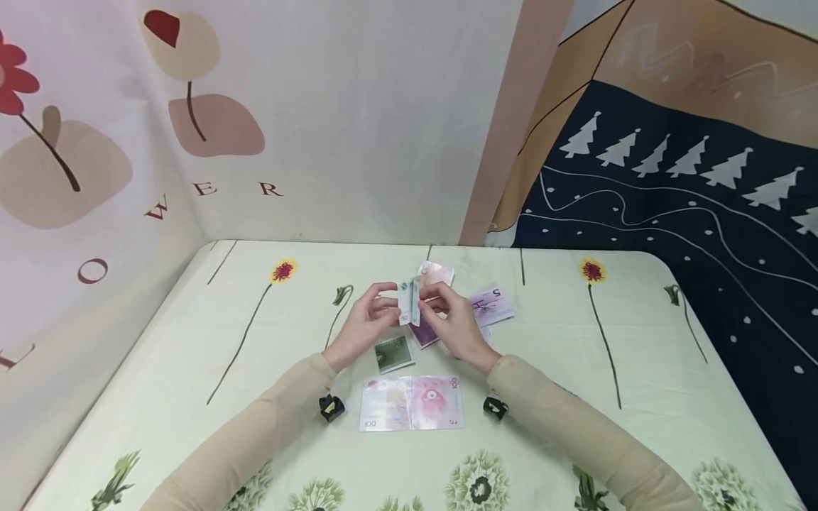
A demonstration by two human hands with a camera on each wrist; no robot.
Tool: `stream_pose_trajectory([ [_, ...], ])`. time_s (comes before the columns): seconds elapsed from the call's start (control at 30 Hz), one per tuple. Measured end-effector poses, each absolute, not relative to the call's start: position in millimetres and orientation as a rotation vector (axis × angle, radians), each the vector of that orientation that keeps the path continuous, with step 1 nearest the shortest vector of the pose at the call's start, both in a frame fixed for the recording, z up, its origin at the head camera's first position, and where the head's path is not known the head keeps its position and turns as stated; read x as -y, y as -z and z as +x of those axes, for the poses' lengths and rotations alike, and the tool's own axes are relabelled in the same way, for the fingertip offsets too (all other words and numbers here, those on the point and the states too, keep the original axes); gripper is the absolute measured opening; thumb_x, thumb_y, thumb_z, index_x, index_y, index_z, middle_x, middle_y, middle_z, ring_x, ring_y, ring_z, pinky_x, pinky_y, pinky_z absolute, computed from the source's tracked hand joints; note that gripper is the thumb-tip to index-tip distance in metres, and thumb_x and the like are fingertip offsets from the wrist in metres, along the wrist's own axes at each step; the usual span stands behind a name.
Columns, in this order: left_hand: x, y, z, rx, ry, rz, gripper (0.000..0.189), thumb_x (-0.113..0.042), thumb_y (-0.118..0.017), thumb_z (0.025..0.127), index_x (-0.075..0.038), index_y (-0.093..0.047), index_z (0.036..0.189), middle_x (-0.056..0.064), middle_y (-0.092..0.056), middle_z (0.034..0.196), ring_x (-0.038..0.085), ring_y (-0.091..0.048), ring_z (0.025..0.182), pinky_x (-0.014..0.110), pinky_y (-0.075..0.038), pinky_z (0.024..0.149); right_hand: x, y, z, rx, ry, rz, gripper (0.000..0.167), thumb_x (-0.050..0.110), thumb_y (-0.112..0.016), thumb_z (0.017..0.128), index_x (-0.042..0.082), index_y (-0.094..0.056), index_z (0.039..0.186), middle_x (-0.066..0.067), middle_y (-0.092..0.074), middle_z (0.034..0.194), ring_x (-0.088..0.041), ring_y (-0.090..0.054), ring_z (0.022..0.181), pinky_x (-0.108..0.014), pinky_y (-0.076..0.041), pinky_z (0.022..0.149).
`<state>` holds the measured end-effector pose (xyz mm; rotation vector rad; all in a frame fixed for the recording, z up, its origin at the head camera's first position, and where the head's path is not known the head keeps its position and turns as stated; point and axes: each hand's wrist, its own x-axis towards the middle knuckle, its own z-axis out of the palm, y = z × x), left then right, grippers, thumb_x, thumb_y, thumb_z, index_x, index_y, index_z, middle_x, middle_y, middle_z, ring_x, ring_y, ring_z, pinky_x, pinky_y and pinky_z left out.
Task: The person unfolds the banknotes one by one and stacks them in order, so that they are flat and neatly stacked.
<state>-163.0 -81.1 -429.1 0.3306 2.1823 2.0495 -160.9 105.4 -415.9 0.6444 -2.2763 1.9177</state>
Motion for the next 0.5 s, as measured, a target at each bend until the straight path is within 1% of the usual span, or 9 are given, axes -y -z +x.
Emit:
stream_pose_trajectory([
  [0.07,81.7,429.5,-163.0,-2.207,-2.049,0.288,0.046,0.01,-0.054,0.09,0.002,-0.046,0.134,0.026,-0.063,0.109,0.036,-0.064,0.1,0.032,-0.055,0.083,-107.2,418.3,-162.5,2.247,-1.943,0.642,0.019,-0.012,-0.057,0.09,-0.012,-0.052,0.109,-0.027,-0.057,0.105,-0.032,-0.064,0.088,-0.02,-0.052,0.075],
  [0.13,82.7,430.8,-163.4,-2.223,-2.058,0.271,0.046,0.012,-0.053,0.09,0.002,-0.046,0.134,0.025,-0.064,0.106,0.036,-0.064,0.099,0.032,-0.055,0.082,-107.0,410.3,-159.3,2.239,-1.941,0.641,0.023,-0.015,-0.056,0.088,-0.014,-0.049,0.111,-0.03,-0.055,0.107,-0.035,-0.064,0.087,-0.017,-0.051,0.074],
  [0.23,84.8,430.8,-163.2,-2.244,-2.063,0.272,0.047,0.012,-0.052,0.09,0.001,-0.044,0.135,0.025,-0.065,0.105,0.035,-0.065,0.098,0.031,-0.056,0.081,-108.8,411.3,-161.4,2.24,-1.932,0.643,0.025,-0.018,-0.055,0.087,-0.016,-0.049,0.112,-0.033,-0.054,0.108,-0.041,-0.062,0.087,-0.018,-0.052,0.074],
  [0.37,88.2,430.1,-163.0,-2.29,-2.062,0.3,0.054,0.012,-0.053,0.089,-0.004,-0.04,0.139,0.022,-0.067,0.101,0.032,-0.067,0.094,0.031,-0.056,0.078,-114.7,425.1,-168.0,2.283,-1.907,0.611,0.022,-0.015,-0.057,0.089,-0.014,-0.056,0.111,-0.028,-0.058,0.109,-0.035,-0.063,0.086,-0.018,-0.052,0.075],
  [0.5,91.7,429.7,-162.6,-2.306,-2.066,0.336,0.057,0.013,-0.054,0.089,-0.006,-0.039,0.141,0.021,-0.067,0.098,0.032,-0.067,0.09,0.035,-0.057,0.075,-121.3,430.1,-169.7,2.347,-1.883,0.534,0.018,-0.009,-0.059,0.09,-0.008,-0.062,0.108,-0.022,-0.062,0.109,-0.023,-0.065,0.086,-0.019,-0.053,0.076],
])
